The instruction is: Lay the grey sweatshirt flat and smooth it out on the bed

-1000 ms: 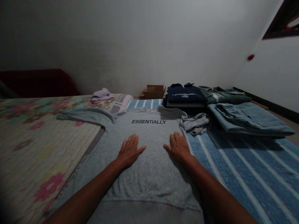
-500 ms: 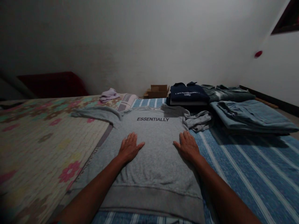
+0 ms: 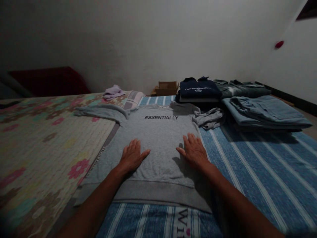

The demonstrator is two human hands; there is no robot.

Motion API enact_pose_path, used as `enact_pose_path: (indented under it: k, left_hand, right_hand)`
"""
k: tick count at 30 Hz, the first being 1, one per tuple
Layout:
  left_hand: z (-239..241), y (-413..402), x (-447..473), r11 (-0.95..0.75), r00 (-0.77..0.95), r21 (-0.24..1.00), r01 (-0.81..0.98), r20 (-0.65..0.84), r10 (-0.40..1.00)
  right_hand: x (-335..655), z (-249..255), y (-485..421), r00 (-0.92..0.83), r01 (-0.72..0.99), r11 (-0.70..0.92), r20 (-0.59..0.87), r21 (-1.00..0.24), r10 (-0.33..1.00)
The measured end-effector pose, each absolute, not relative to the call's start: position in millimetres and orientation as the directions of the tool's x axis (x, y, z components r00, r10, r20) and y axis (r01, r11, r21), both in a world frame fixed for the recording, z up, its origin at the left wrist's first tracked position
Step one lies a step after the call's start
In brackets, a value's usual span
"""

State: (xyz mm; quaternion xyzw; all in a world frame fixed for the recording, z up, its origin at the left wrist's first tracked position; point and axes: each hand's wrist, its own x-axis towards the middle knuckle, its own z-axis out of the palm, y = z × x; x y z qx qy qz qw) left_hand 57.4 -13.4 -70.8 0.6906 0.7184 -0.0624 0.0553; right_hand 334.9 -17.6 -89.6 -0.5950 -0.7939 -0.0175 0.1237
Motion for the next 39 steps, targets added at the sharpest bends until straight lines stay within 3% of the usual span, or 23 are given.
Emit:
enact_pose_path:
  k: [8,14,17,22,27,33,39]
  left_hand:
    - [-86.4,-17.8,51.3,0.034,-0.039,-0.05,0.998,-0.096,0.995]
    - [-83.5,-16.8,52.7,0.036,-0.042,-0.071,0.997,-0.086,0.995]
    - [-80.7,-17.7,54.3,0.049,-0.055,-0.08,0.996,-0.075,0.996]
    - [-69.4,-28.5,72.3,-0.064,0.061,-0.099,0.993,-0.03,0.998]
    - [-68.4,-44.4,96.2,-0.23,0.228,-0.032,0.973,-0.066,0.971]
    - [-83.2,-50.1,94.4,-0.192,0.194,0.023,0.981,-0.114,0.974]
    - [-78.9,-55.3,91.0,-0.187,0.193,0.066,0.98,-0.11,0.975]
  right_hand:
    - [312.2,-98.1,-65.4,-0.38,0.893,0.397,0.115,-0.212,0.918]
    - [333.1,-90.5,-58.8,-0.307,0.852,0.376,0.234,-0.363,0.922]
    - [339.8,-86.5,-67.5,-0.278,0.868,0.364,0.278,-0.337,0.919]
    - [329.5,-83.6,-108.4,-0.412,0.819,0.5,0.319,-0.281,0.854]
    - [320.8,-90.7,-141.8,-0.548,0.768,0.574,0.173,-0.282,0.818]
    - [326.2,-100.1,-143.0,-0.589,0.771,0.601,0.124,-0.211,0.799]
    - [329.0,-114.9,-143.9,-0.609,0.754,0.638,0.197,-0.156,0.768]
